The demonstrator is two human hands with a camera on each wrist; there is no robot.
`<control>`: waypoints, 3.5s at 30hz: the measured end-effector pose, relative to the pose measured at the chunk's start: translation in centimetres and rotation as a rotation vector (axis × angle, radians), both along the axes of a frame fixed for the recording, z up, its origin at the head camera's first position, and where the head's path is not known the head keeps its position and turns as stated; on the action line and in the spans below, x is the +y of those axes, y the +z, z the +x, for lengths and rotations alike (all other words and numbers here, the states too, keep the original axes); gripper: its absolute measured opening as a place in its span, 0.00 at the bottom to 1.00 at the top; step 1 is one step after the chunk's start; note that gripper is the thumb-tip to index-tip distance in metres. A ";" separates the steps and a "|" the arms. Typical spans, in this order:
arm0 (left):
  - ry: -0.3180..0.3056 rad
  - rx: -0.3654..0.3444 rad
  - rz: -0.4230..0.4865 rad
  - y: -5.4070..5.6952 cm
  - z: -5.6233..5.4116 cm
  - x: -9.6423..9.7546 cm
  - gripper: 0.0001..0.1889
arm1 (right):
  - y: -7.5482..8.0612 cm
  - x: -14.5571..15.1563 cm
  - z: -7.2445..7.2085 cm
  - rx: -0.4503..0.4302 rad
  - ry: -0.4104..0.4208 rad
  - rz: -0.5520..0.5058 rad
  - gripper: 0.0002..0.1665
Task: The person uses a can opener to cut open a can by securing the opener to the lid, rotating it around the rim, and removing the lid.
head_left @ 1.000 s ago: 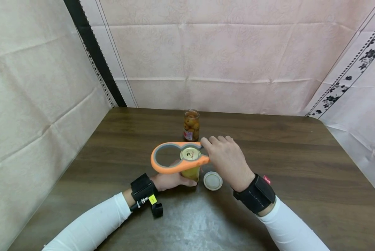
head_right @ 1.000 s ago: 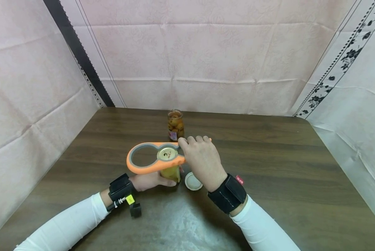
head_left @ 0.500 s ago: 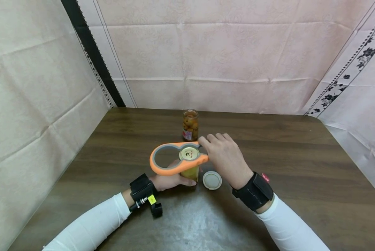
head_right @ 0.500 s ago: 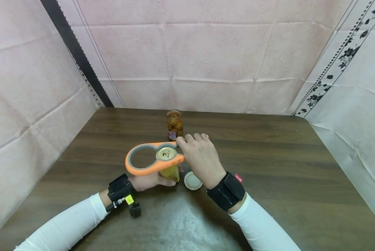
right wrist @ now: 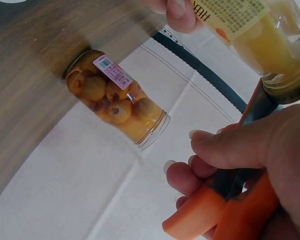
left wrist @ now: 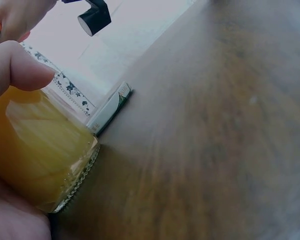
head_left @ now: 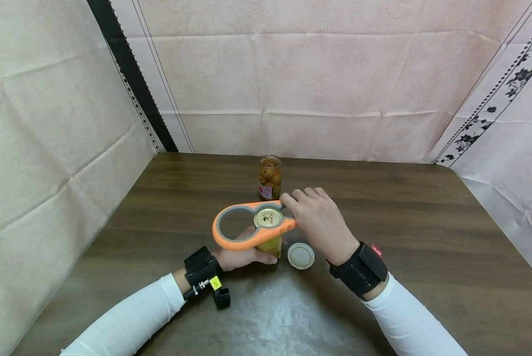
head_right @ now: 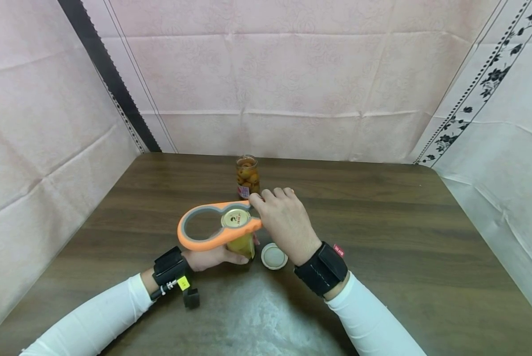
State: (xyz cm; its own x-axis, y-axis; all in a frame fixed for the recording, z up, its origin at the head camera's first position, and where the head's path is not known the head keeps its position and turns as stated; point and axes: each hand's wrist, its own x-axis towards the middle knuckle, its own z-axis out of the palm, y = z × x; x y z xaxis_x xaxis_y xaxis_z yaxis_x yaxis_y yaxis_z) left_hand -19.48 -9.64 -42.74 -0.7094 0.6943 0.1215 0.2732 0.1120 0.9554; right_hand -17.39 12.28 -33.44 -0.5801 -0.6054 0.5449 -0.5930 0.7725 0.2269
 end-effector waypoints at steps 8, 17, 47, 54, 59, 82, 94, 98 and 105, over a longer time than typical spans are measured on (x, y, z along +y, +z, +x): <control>-0.102 -0.075 0.087 -0.4 -0.3 -0.5 0.57 | 0.1 0.2 -0.4 -0.015 0.051 -0.016 0.13; -0.091 -0.053 0.075 -0.5 -0.4 -0.6 0.58 | 0.3 0.3 -0.5 -0.033 0.079 -0.013 0.16; -0.002 -0.007 0.178 0.1 0.5 0.7 0.49 | 0.4 -0.1 1.8 0.081 -0.098 0.067 0.15; 0.069 0.090 0.186 1.2 1.5 1.4 0.42 | 0.4 -0.1 1.9 0.089 -0.108 0.083 0.14; 0.133 0.116 0.173 2.6 2.7 1.8 0.39 | 0.4 -0.1 2.1 0.068 -0.115 0.092 0.15; 0.279 -0.055 0.275 2.0 2.8 2.5 0.30 | 0.6 -1.2 3.7 0.065 -0.225 0.127 0.10; 0.322 -0.098 0.295 1.9 3.1 2.6 0.31 | 0.8 -1.6 4.4 0.073 -0.268 0.156 0.09; 0.308 -0.076 0.316 1.9 3.1 2.6 0.28 | 0.7 -1.7 4.5 0.046 -0.269 0.147 0.12; 0.287 -0.070 0.335 1.9 2.9 2.7 0.24 | 0.7 -1.8 4.6 0.047 -0.278 0.155 0.14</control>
State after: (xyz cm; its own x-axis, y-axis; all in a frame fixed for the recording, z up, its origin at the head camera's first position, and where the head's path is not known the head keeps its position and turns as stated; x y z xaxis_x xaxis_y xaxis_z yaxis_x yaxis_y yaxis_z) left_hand -16.56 -6.92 -40.85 -0.8822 0.3984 0.2509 0.2093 -0.1455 0.9670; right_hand -12.81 10.50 -32.71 -0.7114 -0.5052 0.4886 -0.3503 0.8575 0.3768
